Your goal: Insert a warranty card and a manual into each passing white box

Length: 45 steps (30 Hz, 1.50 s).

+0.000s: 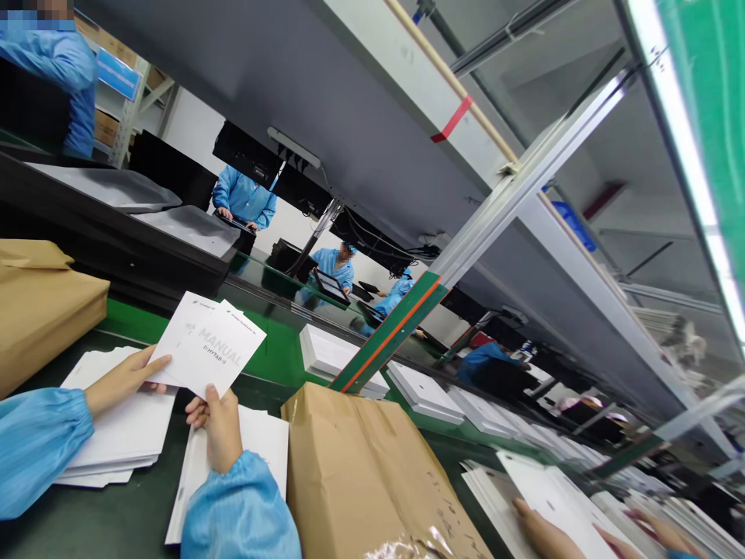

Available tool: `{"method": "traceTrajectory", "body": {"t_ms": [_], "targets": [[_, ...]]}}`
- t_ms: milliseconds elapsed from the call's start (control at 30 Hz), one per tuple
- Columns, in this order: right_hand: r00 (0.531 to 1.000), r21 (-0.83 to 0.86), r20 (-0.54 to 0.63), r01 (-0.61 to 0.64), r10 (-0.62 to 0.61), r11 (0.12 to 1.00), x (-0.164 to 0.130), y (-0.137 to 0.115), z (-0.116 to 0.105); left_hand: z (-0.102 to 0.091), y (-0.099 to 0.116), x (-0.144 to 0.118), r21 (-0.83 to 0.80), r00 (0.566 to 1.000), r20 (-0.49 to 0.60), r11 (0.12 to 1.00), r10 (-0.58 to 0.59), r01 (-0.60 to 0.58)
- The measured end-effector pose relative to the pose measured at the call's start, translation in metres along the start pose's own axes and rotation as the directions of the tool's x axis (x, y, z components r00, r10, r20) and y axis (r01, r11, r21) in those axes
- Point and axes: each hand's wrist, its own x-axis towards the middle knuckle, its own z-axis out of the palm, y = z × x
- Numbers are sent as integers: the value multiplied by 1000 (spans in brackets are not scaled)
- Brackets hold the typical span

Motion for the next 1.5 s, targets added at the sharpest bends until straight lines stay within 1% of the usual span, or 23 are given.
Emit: {"method": "traceTrajectory", "body": {"t_ms": [233, 767, 1133, 1500], "targets": [[1000, -1, 4, 3, -3, 1000, 0, 1, 0, 0, -1, 0, 2, 1000, -7, 1000, -16, 16], [1000, -6, 0, 0, 0, 1000, 0, 0, 1, 0, 1, 0, 10, 1000, -7, 1000, 12, -12], [1000, -9, 0, 3, -3, 1000, -1, -1, 1, -1, -1, 1, 5, 1000, -2, 1000, -6, 6], [1000, -9, -9, 0, 0, 1000, 0, 0, 2, 0, 1, -1, 14, 1000, -1, 1000, 8, -8]]}}
